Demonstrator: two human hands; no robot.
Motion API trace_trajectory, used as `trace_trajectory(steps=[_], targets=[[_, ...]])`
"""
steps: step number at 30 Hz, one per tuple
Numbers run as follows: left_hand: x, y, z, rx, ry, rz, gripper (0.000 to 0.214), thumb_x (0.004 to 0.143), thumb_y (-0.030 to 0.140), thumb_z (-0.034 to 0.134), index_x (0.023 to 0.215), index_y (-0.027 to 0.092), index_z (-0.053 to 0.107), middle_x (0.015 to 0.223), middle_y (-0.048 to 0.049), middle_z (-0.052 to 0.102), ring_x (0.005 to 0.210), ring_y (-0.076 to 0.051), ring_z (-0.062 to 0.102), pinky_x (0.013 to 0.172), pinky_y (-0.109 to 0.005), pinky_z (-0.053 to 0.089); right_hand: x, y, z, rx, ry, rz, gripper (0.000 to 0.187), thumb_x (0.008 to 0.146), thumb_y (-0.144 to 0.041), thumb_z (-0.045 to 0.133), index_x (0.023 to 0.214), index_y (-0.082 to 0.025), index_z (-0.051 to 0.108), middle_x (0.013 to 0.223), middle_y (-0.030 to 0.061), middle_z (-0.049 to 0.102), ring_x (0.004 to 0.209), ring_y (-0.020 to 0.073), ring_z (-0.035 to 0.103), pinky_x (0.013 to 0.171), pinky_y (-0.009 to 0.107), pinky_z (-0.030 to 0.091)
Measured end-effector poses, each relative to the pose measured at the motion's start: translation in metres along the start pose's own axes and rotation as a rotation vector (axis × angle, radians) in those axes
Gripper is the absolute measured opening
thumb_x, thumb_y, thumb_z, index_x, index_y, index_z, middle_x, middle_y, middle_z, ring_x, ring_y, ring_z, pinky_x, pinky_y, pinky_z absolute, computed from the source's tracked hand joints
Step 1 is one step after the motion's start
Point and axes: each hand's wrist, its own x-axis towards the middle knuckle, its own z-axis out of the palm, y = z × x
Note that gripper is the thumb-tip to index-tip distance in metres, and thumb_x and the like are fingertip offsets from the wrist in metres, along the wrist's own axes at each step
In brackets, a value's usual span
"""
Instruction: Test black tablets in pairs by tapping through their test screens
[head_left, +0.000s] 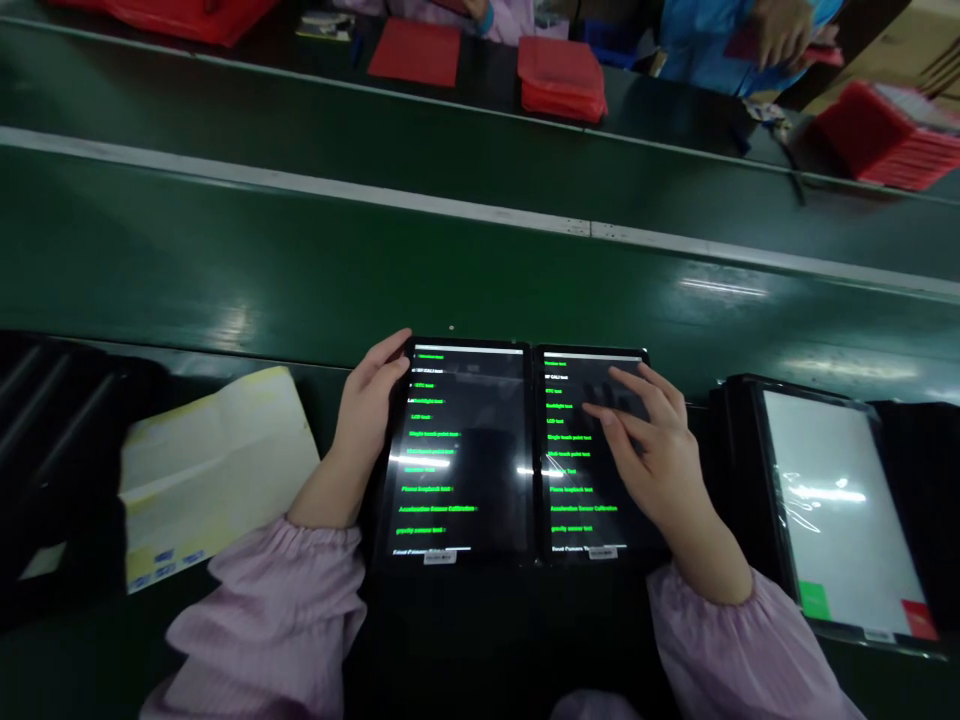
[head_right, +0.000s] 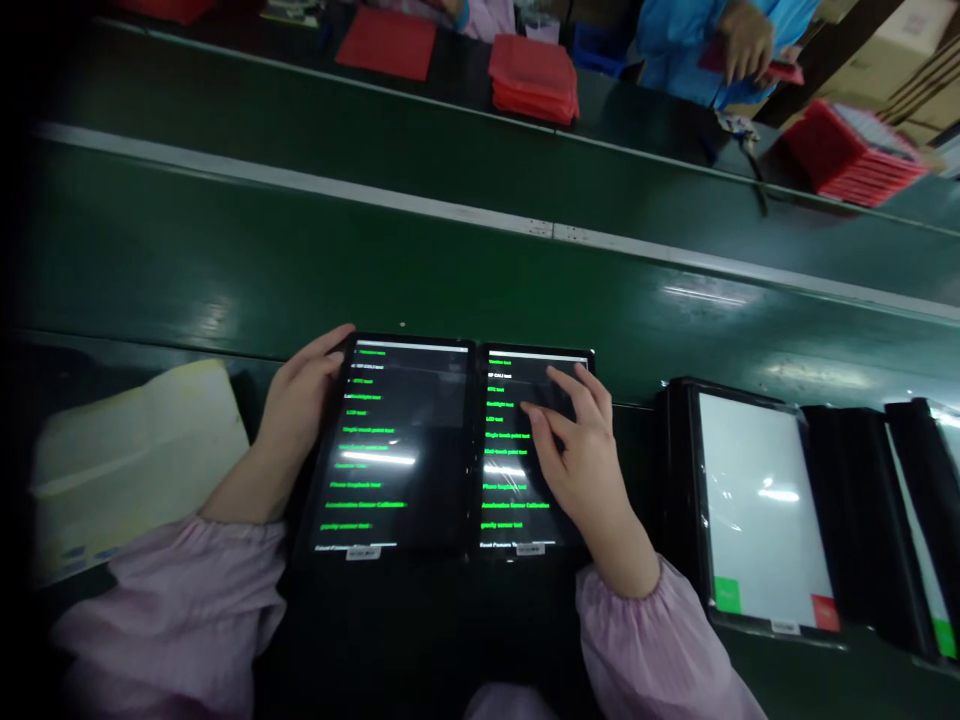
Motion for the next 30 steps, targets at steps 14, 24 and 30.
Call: trace_trajectory(steps=[14,24,30], targets=[[-0.009,-0.014,-0.011,-0.075,-0.157,0.030,0.077,0.061,0.029,0.083,0.137,0.023,0.070,0.160,-0.0127,0.061,0.153,-0.039,0.051,0.128,-0.053,0.039,-0.022,0.041,-0.022,0.117,0.001,0.661,0.070,0.090,-0.079,0.054,0.124,-0.023,0.078,0.128,0.0159,0.079,0.125,0.0398,0.071,0.112,0.062,0.054],[-0.033,-0.010,-0.011,-0.133,-0.068,-0.050,0.062,0.074,0.037,0.076,0.135,0.026,0.074,0.151,-0.0096,0.069,0.146,-0.039,0.059,0.127,-0.058,0.040,-0.049,0.048,-0.013,0.509,0.028,0.781,0.069,0.074,-0.089,0.072,0.108,-0.030,0.083,0.142,0.0081,0.075,0.150,0.0370,0.055,0.129,0.056,0.041],[-0.046,-0.014,-0.015,-0.205,-0.074,-0.072,0.067,0.076,0.047,0.075,0.139,0.024,0.071,0.154,-0.0120,0.068,0.148,-0.041,0.057,0.126,-0.058,0.040,-0.048,0.019,-0.030,0.796,0.041,0.933,0.069,0.078,-0.084,0.073,0.122,-0.031,0.079,0.118,0.0043,0.084,0.107,0.0332,0.080,0.083,0.042,0.068]])
